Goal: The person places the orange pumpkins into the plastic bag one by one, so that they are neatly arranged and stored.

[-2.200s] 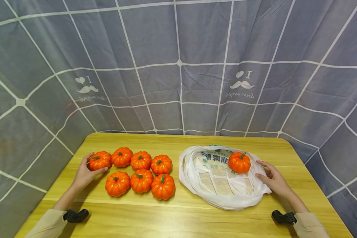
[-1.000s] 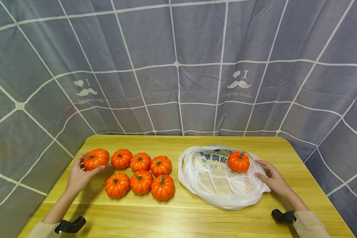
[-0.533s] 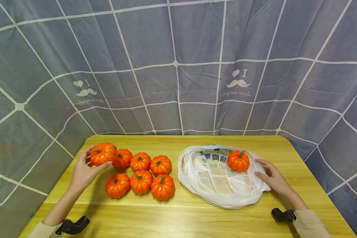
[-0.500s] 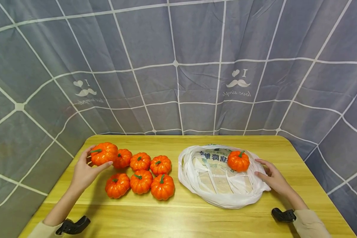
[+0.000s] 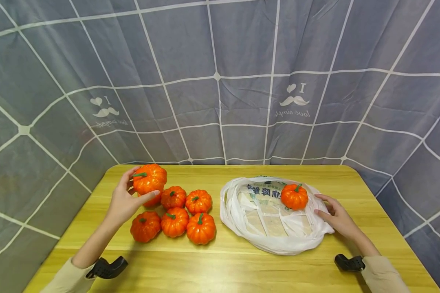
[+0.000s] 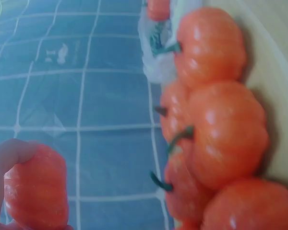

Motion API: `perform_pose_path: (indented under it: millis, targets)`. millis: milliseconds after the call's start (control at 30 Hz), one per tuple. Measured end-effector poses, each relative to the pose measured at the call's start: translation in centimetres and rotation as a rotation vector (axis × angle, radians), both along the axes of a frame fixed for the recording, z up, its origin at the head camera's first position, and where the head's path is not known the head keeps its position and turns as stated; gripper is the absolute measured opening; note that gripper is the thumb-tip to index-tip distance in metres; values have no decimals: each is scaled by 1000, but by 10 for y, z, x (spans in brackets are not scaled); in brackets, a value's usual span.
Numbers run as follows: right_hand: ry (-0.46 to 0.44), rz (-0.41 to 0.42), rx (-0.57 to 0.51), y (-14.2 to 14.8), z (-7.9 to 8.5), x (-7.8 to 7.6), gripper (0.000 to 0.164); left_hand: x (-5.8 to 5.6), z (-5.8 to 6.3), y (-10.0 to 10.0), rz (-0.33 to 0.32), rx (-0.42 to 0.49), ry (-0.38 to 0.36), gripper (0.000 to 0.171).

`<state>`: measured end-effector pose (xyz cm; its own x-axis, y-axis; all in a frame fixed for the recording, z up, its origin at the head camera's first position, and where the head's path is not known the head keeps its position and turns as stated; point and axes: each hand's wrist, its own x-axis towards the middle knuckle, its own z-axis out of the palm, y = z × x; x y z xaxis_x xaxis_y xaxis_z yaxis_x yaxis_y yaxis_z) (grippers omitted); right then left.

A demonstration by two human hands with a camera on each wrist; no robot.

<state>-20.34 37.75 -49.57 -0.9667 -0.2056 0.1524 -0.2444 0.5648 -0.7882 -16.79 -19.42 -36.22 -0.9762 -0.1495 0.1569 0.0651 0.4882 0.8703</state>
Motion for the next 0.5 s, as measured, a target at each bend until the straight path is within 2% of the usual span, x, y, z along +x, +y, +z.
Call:
perform_pose_path:
  millis: [267,500]
  targets:
    - [0,-11,7,0,-2,-1,50,-9,7,31,-91,63,42,86]
    - [-10,-22,14,-2,0,1,49,-17,9,55,-141,74,40,87]
